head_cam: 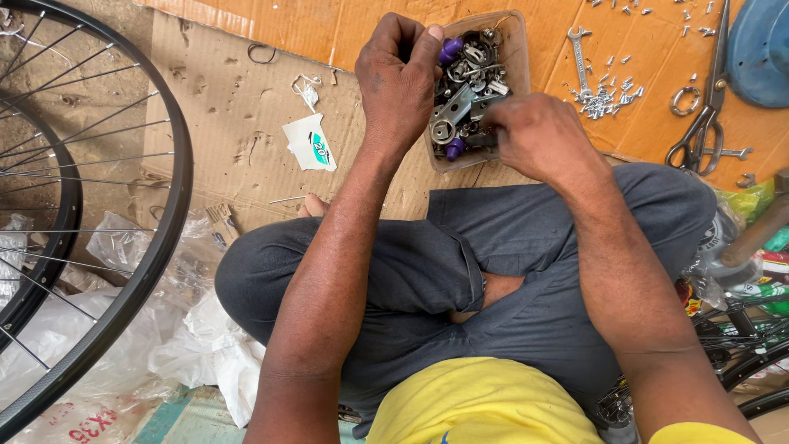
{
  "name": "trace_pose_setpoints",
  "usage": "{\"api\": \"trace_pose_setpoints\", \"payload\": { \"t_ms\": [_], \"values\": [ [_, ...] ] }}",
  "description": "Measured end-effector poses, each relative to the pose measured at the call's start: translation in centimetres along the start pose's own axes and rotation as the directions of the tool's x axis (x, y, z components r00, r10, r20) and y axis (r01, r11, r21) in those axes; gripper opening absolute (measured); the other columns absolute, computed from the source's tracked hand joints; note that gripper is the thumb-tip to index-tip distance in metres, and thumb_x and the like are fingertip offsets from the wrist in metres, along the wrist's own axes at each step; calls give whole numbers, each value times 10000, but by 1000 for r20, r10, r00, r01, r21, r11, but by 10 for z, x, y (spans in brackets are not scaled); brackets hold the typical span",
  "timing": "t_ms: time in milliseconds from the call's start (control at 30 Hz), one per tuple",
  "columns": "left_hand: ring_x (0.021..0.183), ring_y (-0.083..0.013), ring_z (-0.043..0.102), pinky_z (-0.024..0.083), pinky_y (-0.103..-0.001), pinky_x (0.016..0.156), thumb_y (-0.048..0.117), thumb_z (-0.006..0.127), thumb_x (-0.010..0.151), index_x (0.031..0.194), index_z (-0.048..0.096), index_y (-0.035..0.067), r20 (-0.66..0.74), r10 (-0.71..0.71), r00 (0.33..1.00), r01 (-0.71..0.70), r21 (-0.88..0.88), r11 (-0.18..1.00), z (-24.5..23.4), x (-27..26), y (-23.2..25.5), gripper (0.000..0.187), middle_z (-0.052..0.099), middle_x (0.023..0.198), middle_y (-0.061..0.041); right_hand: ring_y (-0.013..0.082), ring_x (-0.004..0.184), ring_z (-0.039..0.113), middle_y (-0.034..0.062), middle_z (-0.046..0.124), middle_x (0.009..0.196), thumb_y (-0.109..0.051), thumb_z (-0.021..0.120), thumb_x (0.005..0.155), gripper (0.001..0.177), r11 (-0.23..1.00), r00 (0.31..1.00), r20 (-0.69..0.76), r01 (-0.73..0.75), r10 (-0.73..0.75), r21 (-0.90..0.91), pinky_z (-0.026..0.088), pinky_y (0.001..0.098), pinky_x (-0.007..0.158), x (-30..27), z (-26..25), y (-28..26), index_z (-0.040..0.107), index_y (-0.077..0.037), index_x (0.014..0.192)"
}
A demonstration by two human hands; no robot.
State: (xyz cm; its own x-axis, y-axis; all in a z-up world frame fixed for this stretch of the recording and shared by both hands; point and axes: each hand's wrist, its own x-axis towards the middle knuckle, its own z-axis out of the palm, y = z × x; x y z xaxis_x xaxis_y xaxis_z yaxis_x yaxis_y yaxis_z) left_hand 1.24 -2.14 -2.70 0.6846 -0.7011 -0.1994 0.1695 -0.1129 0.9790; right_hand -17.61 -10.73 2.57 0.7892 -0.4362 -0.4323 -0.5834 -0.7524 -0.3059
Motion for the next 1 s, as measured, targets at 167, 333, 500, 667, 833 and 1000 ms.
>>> {"api": "trace_pose_setpoints", "payload": {
  "t_ms": [167,333,500,667,833,1000],
  "values": [
    [607,-51,618,524,-253,548,179,688,995,839,592,39,-22,-17,1000,17,12,1000,1,0,1,231,614,709,9,239,808,729,74,681,1364,25,593,923,359,991,984,-118,135,-133,15,599,367,630,19,11,-29,727,-82,1238],
    [633,-135,610,518,-342,597,192,725,953,828,614,30,-35,6,999,1,208,978,-3,0,6,232,644,684,-38,300,809,717,61,763,1076,-52,644,833,222,989,977,-154,136,-144,-61,567,447,641,5,1,-35,770,-83,1013],
    [644,-186,661,528,-386,643,219,723,933,819,625,32,67,18,998,-41,365,930,-3,-2,8,240,680,704,-78,300,817,716,65,729,874,-53,666,830,151,983,982,-170,58,-88,-174,563,448,684,-5,-3,-16,769,-94,933],
    [650,-188,673,546,-377,658,225,712,942,825,633,36,71,35,997,-57,345,937,-3,-1,12,235,685,701,-80,252,819,739,106,750,959,51,596,962,184,992,921,-376,120,-101,28,596,378,707,8,0,-1,755,-24,1016],
    [647,-187,664,535,-382,647,222,719,942,844,636,29,92,69,993,-98,365,926,-2,-2,11,232,681,709,-80,221,926,750,123,759,1052,48,570,993,238,942,914,-350,281,-205,184,625,344,814,25,4,-8,729,-24,1155],
    [645,-176,662,536,-376,637,221,709,948,844,640,42,106,63,992,-98,360,928,-3,-2,11,218,675,704,-71,229,811,738,133,749,1097,94,505,959,442,993,996,86,-46,37,105,620,370,681,19,10,-25,642,-72,1345]
  ]
}}
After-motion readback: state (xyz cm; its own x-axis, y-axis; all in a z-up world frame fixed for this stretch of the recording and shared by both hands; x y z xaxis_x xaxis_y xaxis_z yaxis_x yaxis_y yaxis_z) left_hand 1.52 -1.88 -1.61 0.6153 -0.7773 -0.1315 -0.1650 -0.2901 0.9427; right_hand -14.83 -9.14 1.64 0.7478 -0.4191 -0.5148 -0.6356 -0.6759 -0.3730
